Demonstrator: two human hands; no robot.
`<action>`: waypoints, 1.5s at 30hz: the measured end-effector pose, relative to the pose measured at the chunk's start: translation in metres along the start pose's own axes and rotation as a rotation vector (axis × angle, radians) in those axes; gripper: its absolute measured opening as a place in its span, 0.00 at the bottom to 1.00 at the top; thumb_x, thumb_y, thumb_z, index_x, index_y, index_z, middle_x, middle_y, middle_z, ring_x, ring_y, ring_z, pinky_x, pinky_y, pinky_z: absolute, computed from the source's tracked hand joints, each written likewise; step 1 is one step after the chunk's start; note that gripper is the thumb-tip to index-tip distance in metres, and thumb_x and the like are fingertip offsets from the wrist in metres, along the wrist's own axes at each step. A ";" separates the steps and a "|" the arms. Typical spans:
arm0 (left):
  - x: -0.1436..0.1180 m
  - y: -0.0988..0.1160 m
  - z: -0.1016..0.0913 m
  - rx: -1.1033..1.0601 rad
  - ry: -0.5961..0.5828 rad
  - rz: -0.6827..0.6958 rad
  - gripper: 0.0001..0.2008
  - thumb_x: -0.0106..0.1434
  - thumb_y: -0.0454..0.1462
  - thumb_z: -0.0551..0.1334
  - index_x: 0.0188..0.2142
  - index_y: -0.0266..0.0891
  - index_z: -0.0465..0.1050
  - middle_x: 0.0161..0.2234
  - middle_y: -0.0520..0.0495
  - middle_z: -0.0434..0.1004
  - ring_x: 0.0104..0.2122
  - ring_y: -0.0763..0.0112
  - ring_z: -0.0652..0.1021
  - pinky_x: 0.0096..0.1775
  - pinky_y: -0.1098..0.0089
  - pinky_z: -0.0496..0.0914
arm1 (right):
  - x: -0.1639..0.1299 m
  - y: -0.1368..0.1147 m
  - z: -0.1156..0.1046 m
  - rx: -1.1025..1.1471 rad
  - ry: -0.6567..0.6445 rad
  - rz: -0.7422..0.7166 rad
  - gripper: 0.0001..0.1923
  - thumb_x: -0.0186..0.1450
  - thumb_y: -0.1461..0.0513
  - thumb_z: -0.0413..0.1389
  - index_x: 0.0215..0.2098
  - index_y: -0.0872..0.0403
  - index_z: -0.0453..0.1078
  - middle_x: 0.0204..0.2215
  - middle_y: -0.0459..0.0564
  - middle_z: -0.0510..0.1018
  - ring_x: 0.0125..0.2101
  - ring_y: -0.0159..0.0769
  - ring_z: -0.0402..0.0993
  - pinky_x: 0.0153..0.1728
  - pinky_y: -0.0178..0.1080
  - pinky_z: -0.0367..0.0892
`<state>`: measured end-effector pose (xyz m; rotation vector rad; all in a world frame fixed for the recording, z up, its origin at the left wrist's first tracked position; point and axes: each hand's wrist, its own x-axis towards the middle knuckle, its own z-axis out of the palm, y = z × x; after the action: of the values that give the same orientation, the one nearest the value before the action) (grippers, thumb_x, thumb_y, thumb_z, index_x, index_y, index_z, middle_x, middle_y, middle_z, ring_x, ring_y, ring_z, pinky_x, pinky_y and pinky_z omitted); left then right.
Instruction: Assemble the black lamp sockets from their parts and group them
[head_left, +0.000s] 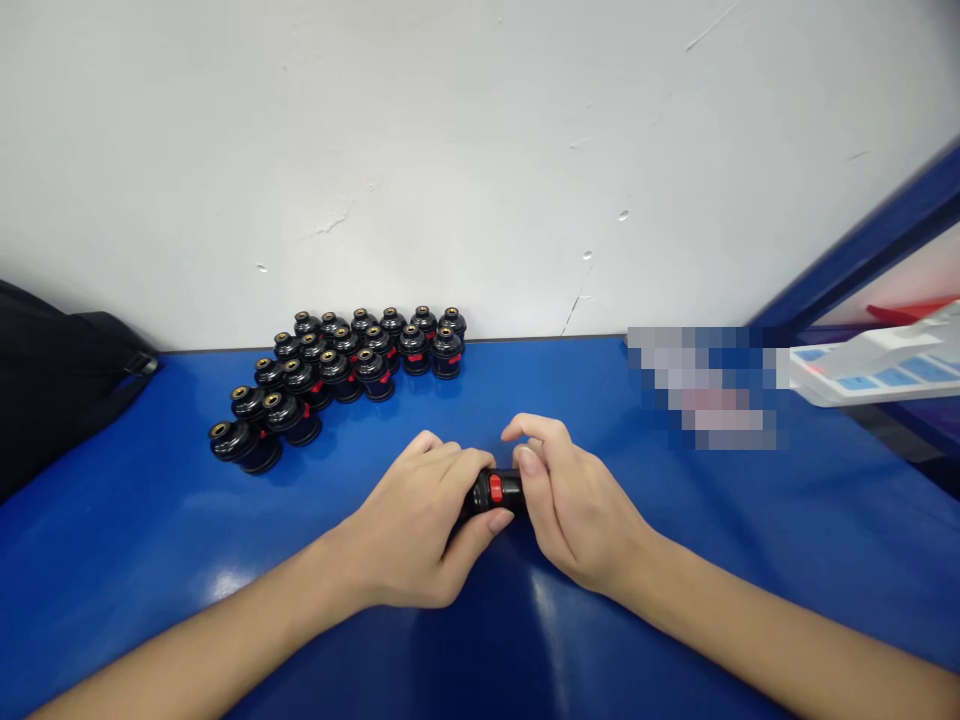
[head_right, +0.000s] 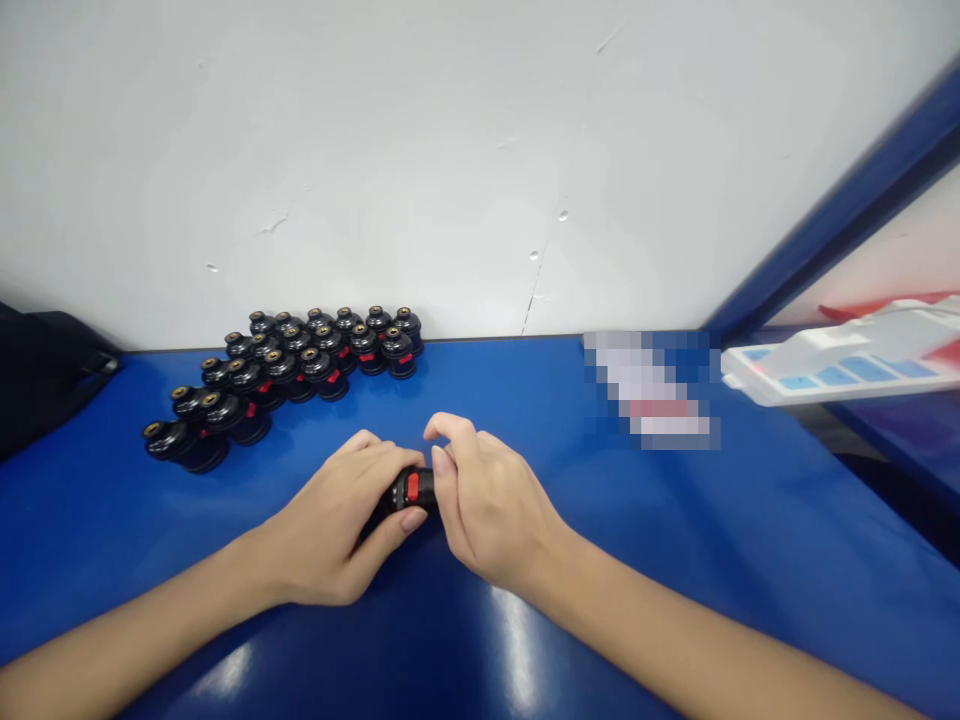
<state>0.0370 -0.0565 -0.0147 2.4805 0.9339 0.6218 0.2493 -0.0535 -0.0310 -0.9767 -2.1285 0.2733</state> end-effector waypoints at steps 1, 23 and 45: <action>0.000 0.000 0.000 0.002 0.006 0.005 0.10 0.77 0.42 0.55 0.46 0.39 0.69 0.38 0.46 0.79 0.33 0.62 0.71 0.41 0.57 0.64 | 0.000 0.000 0.000 0.001 0.002 -0.007 0.11 0.78 0.68 0.42 0.56 0.50 0.56 0.27 0.39 0.69 0.18 0.33 0.67 0.22 0.37 0.64; -0.002 0.002 -0.003 -0.173 0.003 -0.038 0.11 0.79 0.43 0.53 0.40 0.42 0.65 0.36 0.49 0.76 0.33 0.65 0.70 0.42 0.59 0.60 | 0.002 0.005 0.002 -0.023 0.124 -0.290 0.17 0.74 0.72 0.46 0.57 0.51 0.53 0.34 0.47 0.70 0.25 0.36 0.62 0.26 0.39 0.67; 0.000 -0.024 -0.006 0.162 0.055 -0.009 0.11 0.79 0.42 0.55 0.53 0.37 0.67 0.42 0.44 0.79 0.37 0.60 0.73 0.45 0.57 0.64 | -0.002 0.030 -0.016 0.399 -0.291 0.103 0.31 0.74 0.63 0.59 0.68 0.43 0.48 0.50 0.52 0.72 0.42 0.38 0.74 0.49 0.46 0.74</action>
<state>0.0216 -0.0389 -0.0217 2.6106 1.0540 0.6369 0.2788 -0.0363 -0.0353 -0.8472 -2.1616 0.9017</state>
